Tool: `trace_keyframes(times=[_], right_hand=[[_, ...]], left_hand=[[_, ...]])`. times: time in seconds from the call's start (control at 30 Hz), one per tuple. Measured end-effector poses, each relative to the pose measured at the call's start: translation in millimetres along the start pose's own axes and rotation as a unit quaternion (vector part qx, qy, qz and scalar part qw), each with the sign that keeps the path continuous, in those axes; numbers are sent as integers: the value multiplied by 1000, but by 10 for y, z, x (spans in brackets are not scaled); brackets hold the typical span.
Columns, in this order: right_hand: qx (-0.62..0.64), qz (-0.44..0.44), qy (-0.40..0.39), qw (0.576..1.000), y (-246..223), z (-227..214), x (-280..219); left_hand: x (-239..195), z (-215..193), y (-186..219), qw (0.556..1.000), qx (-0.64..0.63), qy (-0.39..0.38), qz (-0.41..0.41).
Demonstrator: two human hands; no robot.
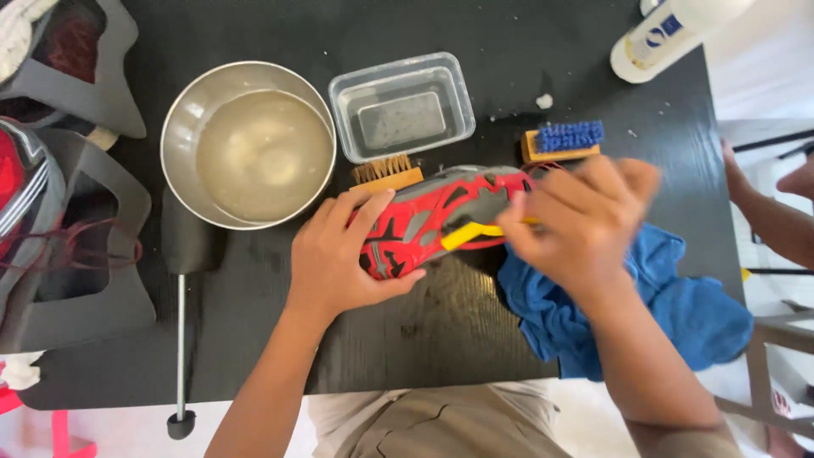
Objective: The person scrubs a red and grey sneaker with a yellow toothbrush, repeatedly dipping the brush into a metal bowl of water and a plastic container. The person holds the shoe with their left hand and scrubs various parts of the upper and sole with the brush in their right hand.
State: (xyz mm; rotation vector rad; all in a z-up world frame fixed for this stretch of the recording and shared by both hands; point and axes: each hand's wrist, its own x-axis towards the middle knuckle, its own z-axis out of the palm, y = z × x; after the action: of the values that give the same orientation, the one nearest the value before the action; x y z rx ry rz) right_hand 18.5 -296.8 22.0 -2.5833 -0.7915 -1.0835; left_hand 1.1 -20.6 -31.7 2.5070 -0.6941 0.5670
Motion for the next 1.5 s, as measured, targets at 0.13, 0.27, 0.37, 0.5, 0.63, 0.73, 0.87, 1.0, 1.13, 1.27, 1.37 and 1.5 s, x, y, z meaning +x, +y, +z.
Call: trace_keyframes(times=[0.13, 0.27, 0.37, 0.5, 0.63, 0.73, 0.87, 1.0, 1.13, 1.27, 1.37, 1.5], right_hand=[[-93, 79, -56, 991, 527, -55, -329], [-41, 96, -63, 993, 494, 9, -179], [-10, 83, -52, 995, 362, 74, -74], [17, 64, -31, 997, 367, 123, -100], [-11, 60, -19, 998, 395, -18, -123], [-21, 41, 1, 999, 282, -79, -111], [17, 17, 11, 1000, 28, -93, 13], [-71, 3, -22, 997, 268, 20, 35], [2, 4, -19, 1000, 340, 156, 117], [37, -25, 5, 999, 131, 229, 132], [8, -27, -14, 1000, 369, 124, 119], [-5, -15, -26, 1000, 452, 110, 17]], left_hand=[[5, 30, -14, 1000, 15, 6, -7], [62, 16, -24, 1000, 5, 4, -10], [76, 46, -35, 1000, -4, 9, -18], [75, -14, 12, 999, -13, 12, -30], [71, -35, 64, 999, -37, 17, -18], [30, -23, 75, 1000, 11, -10, 18], [25, 84, 88, 990, 115, -74, 45], [229, 16, 47, 975, 104, -193, 19], [177, 157, -56, 987, 112, -107, 53], [174, 167, -105, 995, 63, -53, 56], [233, 61, -74, 997, 39, -55, 48], [251, 62, -57, 997, 18, -64, 30]])
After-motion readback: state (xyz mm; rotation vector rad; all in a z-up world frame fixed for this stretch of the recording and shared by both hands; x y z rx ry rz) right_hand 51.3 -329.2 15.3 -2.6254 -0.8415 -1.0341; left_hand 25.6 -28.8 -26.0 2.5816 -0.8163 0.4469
